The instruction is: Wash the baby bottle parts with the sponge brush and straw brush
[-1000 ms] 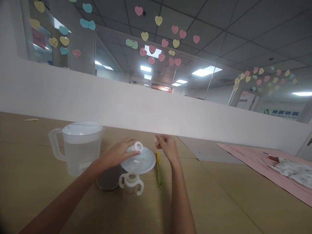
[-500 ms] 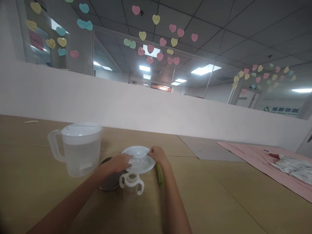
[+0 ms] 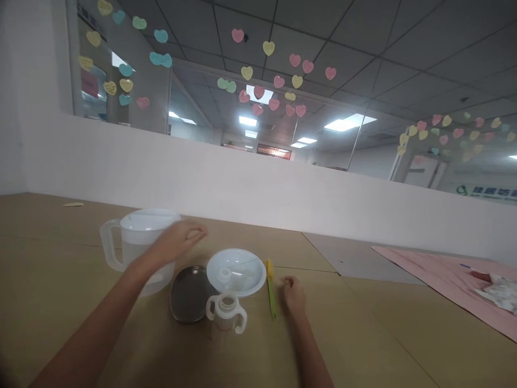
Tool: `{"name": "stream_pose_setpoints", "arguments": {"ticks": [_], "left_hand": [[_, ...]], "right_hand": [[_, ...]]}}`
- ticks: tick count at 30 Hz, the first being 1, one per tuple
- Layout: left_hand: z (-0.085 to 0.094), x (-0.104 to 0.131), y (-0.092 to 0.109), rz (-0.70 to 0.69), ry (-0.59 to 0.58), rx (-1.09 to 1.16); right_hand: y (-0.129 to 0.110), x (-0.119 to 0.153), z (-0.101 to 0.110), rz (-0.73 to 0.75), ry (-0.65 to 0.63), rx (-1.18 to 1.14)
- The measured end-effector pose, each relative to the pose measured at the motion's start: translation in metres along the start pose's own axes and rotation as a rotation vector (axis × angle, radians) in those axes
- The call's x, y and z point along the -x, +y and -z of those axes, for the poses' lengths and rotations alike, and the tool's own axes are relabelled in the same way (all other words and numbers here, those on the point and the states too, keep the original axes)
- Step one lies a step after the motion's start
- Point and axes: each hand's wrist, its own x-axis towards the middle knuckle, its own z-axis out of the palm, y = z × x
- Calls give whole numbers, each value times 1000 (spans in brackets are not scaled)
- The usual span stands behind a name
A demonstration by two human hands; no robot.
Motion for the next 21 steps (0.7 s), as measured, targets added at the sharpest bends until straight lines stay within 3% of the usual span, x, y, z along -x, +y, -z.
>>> {"name": "stream_pose_setpoints", "arguments": {"ticks": [2, 4, 6, 10, 15, 17, 21], "left_hand": [[27, 7, -6, 106, 168, -79], [45, 14, -18, 304, 302, -269], [55, 21, -33, 501, 338, -427], [57, 27, -60, 635, 214, -485], [56, 28, -66, 764, 365, -384], [59, 29, -67, 843, 334, -320], [65, 31, -78, 955, 57, -231]], "right_hand": [[12, 4, -8, -35, -5, 17], [18, 5, -13, -41, -16, 37], [18, 5, -17, -25, -32, 60], [13, 6, -21, 35, -77, 96], [7, 10, -22, 104, -136, 117], [5, 11, -22, 112, -150, 128], [2, 11, -20, 113, -162, 159]]}}
